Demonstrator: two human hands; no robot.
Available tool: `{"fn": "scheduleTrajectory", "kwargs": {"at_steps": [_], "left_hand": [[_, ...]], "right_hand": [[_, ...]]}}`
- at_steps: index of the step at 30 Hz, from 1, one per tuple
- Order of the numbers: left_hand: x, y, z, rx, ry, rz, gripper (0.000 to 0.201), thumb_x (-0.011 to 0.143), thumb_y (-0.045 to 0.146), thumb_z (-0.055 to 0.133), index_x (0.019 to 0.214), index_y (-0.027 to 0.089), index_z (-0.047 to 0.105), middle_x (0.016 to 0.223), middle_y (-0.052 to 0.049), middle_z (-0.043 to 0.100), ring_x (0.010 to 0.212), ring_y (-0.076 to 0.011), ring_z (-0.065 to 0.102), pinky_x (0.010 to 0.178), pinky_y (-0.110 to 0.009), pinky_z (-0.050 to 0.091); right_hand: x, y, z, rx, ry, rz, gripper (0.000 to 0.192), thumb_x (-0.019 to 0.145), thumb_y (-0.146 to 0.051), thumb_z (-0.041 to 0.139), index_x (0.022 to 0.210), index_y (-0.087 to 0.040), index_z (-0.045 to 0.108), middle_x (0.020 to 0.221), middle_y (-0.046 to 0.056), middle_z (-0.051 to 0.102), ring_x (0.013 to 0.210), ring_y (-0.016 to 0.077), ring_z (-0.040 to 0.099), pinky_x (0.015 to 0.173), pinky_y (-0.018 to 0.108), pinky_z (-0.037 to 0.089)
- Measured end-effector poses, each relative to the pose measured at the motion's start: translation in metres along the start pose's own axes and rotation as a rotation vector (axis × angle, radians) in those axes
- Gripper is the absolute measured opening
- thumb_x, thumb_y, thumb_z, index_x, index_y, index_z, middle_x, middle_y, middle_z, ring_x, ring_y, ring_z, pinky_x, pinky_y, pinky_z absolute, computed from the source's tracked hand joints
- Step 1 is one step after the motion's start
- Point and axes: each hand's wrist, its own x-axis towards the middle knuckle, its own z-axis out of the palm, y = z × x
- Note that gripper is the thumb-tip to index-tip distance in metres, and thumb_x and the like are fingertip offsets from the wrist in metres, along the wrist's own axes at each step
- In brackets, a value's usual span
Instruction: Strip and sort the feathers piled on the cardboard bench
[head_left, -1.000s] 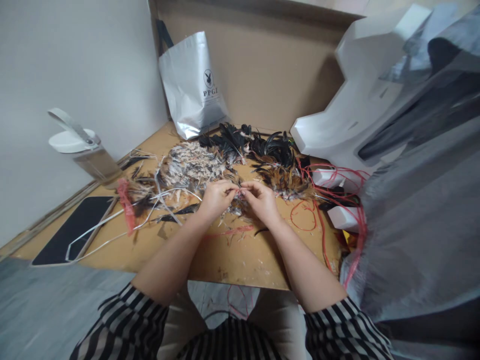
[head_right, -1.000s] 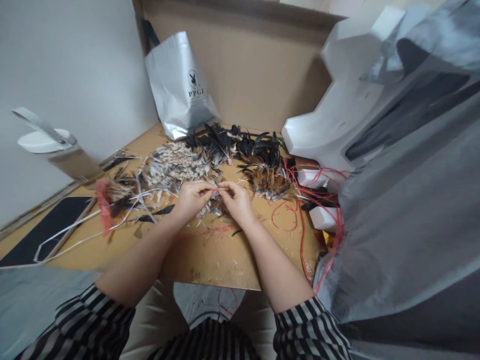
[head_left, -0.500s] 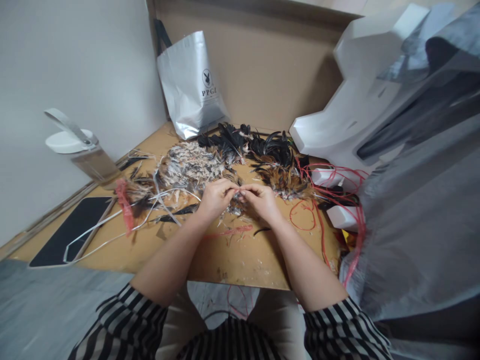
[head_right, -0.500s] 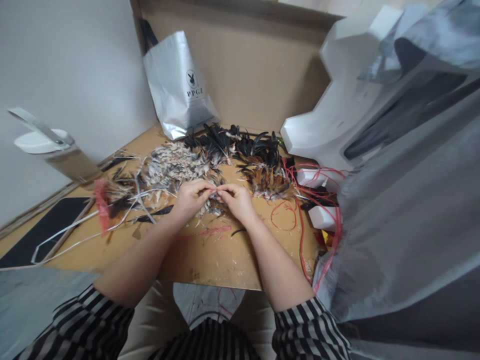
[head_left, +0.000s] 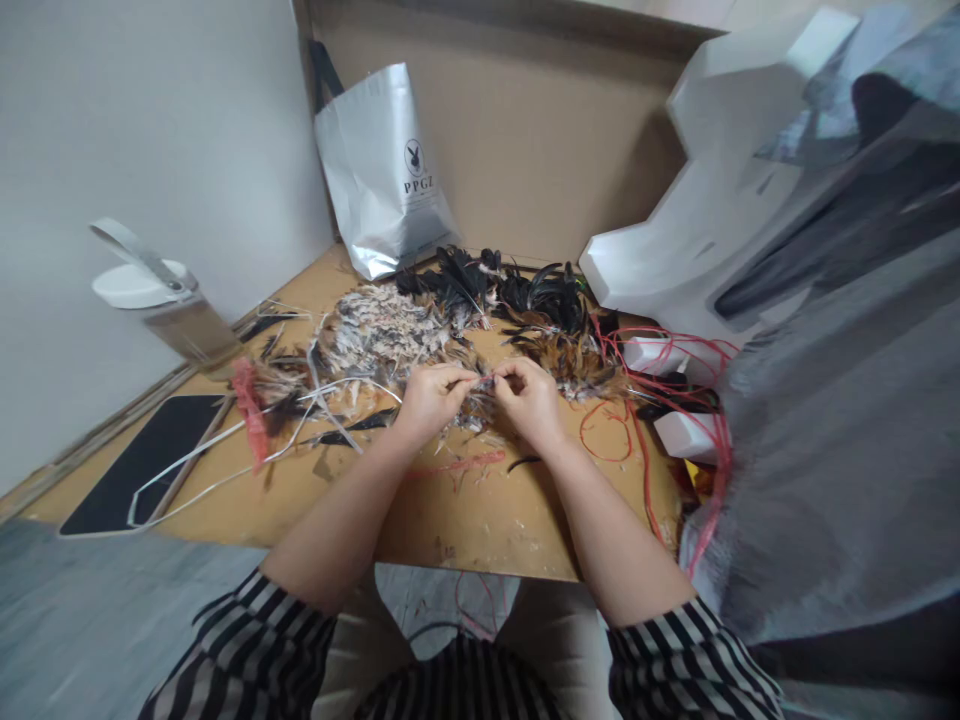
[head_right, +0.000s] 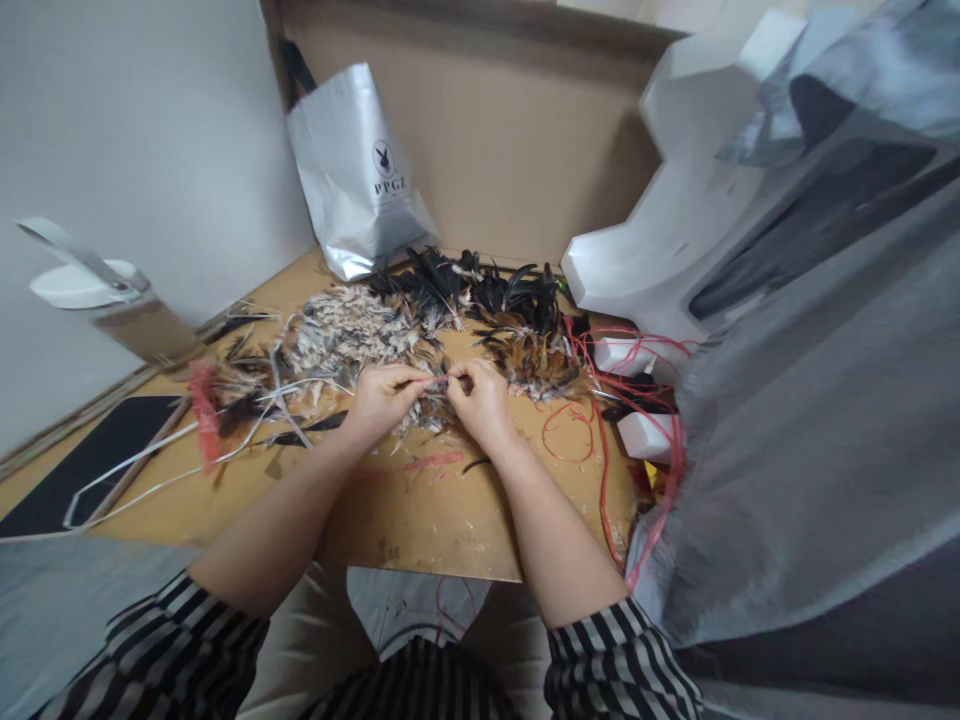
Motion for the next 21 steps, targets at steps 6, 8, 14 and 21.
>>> {"fn": "scheduleTrajectory", "kwargs": {"at_steps": [6,8,14,21], "left_hand": [[0.000,0.003,0.002,-0.304,-0.072,-0.320,0.011,0.068,0.023,0.061,0.070,0.013,0.064,0.058,-0.003,0.063,0.054,-0.0131,0.059,0.050,-0.022,0.044],[0.001,0.004,0.002,-0.404,-0.085,-0.399,0.013,0.066,0.024,0.063,0.069,0.012,0.063,0.057,-0.003,0.063,0.053,-0.0127,0.059,0.049,-0.021,0.044],[0.002,0.003,0.001,-0.759,-0.167,-0.635,0.022,0.065,0.028,0.068,0.076,0.009,0.062,0.072,-0.009,0.068,0.058,-0.0125,0.063,0.050,-0.018,0.047],[0.000,-0.006,0.004,-1.137,-0.408,-0.864,0.026,0.076,0.030,0.058,0.086,0.007,0.063,0.074,-0.010,0.068,0.055,-0.0104,0.062,0.045,-0.015,0.046]], "right_hand": [[0.002,-0.001,-0.007,0.000,0.076,-0.029,0.008,0.073,-0.014,0.048,0.069,-0.018,0.055,0.076,0.004,0.057,0.072,0.0145,0.052,0.065,0.026,0.042],[0.002,-0.002,-0.008,0.001,0.099,-0.048,0.008,0.073,-0.014,0.048,0.069,-0.018,0.054,0.076,0.004,0.057,0.073,0.0147,0.052,0.066,0.026,0.042],[0.001,-0.003,-0.007,0.045,0.136,-0.091,0.007,0.076,-0.015,0.048,0.075,-0.018,0.055,0.079,0.004,0.056,0.077,0.0148,0.053,0.070,0.028,0.043],[-0.003,-0.012,-0.005,0.119,0.100,-0.134,0.007,0.077,-0.016,0.049,0.079,-0.019,0.056,0.086,0.005,0.056,0.085,0.0157,0.053,0.076,0.030,0.044]]}}
